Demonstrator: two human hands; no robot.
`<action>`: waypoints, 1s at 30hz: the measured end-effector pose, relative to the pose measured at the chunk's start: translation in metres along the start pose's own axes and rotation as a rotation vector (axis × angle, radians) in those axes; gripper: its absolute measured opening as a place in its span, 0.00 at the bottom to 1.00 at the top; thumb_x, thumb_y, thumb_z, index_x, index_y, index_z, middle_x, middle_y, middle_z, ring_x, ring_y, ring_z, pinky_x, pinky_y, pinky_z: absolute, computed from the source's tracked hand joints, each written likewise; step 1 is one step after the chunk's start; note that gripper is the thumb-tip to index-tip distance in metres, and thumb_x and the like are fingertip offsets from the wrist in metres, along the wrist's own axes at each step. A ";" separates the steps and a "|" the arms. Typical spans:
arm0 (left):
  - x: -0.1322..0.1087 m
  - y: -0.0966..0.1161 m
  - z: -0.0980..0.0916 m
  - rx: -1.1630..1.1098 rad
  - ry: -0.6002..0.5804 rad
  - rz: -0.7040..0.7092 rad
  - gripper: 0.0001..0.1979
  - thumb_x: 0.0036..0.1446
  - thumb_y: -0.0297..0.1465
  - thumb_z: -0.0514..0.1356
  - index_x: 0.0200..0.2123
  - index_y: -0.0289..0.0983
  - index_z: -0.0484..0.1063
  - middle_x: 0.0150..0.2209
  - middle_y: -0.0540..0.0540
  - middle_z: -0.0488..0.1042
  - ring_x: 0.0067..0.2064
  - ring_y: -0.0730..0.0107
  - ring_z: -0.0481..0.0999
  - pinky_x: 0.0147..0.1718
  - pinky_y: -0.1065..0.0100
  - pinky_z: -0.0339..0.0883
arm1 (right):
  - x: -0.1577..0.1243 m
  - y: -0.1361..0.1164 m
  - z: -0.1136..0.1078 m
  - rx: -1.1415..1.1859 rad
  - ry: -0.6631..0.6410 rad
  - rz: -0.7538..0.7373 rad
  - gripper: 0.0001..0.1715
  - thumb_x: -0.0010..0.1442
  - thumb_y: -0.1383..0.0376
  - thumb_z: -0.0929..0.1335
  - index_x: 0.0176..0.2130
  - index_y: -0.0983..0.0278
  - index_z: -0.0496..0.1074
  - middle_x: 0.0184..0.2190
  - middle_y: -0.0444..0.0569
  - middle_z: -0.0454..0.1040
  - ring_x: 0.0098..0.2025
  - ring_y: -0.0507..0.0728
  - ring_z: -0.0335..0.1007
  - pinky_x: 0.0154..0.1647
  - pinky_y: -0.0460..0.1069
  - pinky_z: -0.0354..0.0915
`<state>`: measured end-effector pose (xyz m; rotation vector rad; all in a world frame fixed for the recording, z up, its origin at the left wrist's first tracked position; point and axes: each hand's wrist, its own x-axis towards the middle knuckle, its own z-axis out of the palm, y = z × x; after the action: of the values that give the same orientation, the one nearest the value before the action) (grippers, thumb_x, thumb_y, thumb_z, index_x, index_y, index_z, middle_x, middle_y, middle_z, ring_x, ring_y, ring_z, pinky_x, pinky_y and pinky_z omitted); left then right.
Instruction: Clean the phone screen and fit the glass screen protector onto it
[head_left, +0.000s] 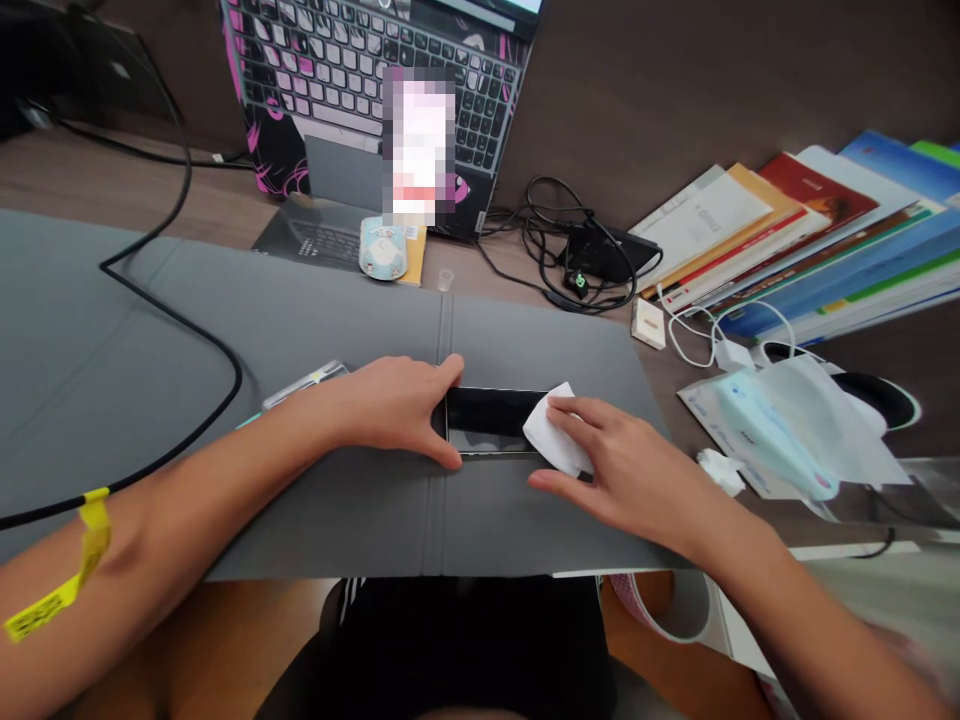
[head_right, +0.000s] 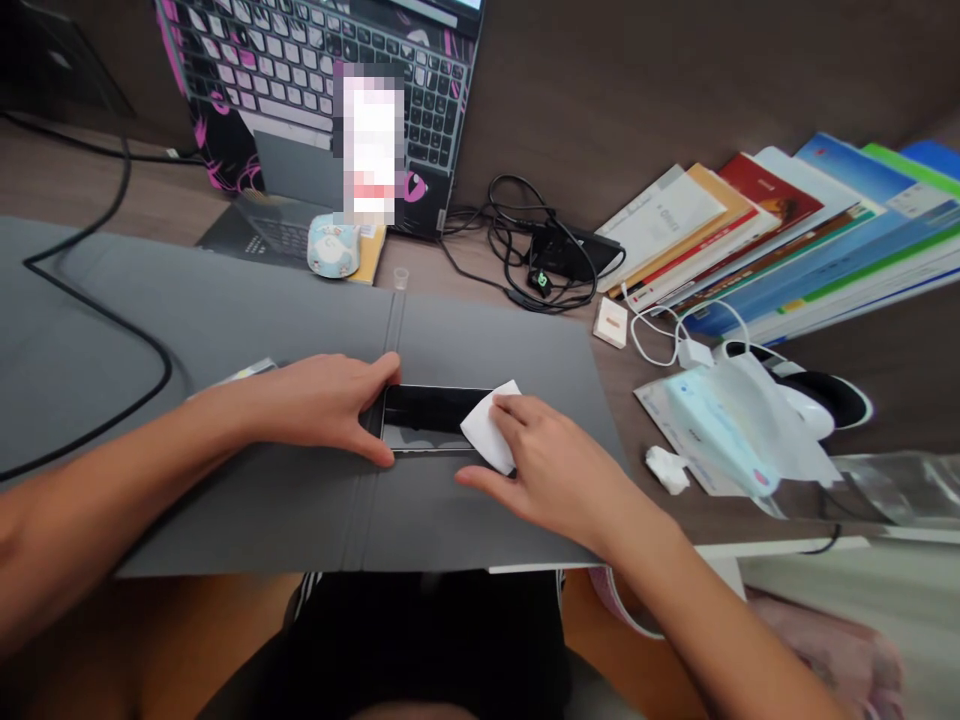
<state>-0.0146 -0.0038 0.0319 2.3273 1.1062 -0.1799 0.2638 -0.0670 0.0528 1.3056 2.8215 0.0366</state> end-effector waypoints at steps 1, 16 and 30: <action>0.000 0.000 0.000 0.003 -0.003 -0.002 0.35 0.48 0.61 0.62 0.47 0.41 0.61 0.37 0.43 0.78 0.37 0.51 0.77 0.29 0.63 0.59 | 0.003 0.001 0.000 -0.005 -0.007 -0.006 0.34 0.66 0.46 0.66 0.54 0.73 0.75 0.53 0.69 0.77 0.51 0.70 0.77 0.49 0.63 0.75; 0.001 0.000 0.000 0.009 0.023 0.043 0.34 0.49 0.59 0.64 0.45 0.40 0.59 0.37 0.43 0.78 0.34 0.53 0.77 0.26 0.65 0.55 | 0.041 -0.026 0.004 0.099 -0.048 -0.032 0.40 0.60 0.36 0.66 0.44 0.71 0.75 0.43 0.64 0.73 0.44 0.68 0.72 0.45 0.61 0.72; 0.005 -0.008 0.009 0.010 0.077 0.062 0.33 0.47 0.58 0.63 0.43 0.42 0.58 0.37 0.43 0.79 0.40 0.44 0.80 0.28 0.65 0.58 | 0.063 -0.055 0.026 0.122 0.180 -0.323 0.44 0.64 0.41 0.66 0.53 0.81 0.72 0.50 0.70 0.73 0.55 0.71 0.69 0.57 0.63 0.70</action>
<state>-0.0159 -0.0010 0.0197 2.3920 1.0704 -0.0732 0.1827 -0.0543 0.0233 0.8879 3.1980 -0.0286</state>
